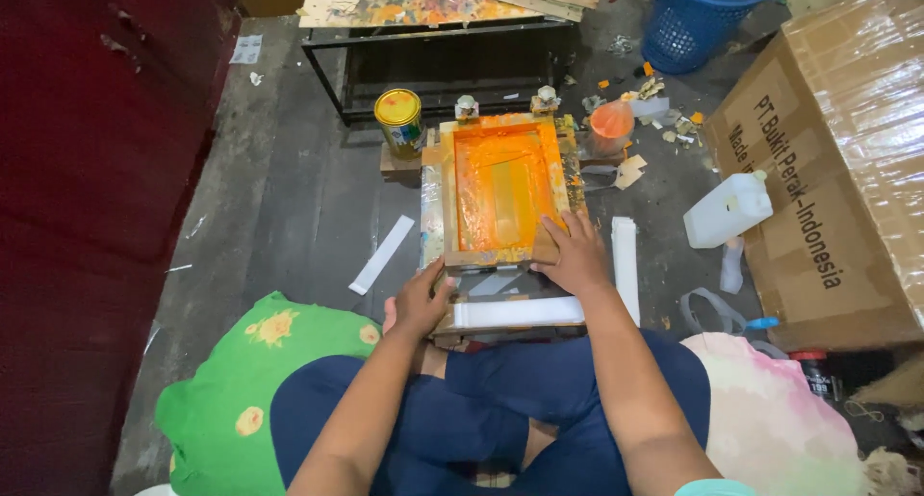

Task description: The person sits on the floor and uses a squeegee to spread orange ink across a screen printing frame. They then lift the frame to reveal a printed white strip, which they inspect and fold.

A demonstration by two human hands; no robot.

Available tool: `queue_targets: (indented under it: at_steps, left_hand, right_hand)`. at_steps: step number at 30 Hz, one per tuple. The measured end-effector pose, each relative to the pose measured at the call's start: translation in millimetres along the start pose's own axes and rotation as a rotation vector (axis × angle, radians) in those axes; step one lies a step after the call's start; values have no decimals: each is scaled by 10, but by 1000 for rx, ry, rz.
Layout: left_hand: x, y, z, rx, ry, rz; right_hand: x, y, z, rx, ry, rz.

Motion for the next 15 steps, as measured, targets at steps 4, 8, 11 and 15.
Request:
queue_targets:
  at_steps: [4, 8, 11, 15]
  left_hand:
    - [-37, -111, -42, 24, -12, -15]
    - [-102, -380, -131, 102, 8, -6]
    - [-111, -434, -147, 111, 17, 16]
    - [-106, -440, -118, 137, -38, 93]
  right_hand:
    - [106, -12, 127, -39, 20, -45]
    - [166, 48, 141, -121, 30, 31]
    - [209, 19, 207, -156, 25, 63]
    - [159, 18, 237, -159, 35, 97]
Point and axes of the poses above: each hand's wrist, its own z-axis towards the middle knuckle, its own x-axis out of the palm, y = z × x, the point moved 9 cm from there along z, towards the middle knuckle, and after that the axes turned 8 degrees about x, right-handed, at the moved point
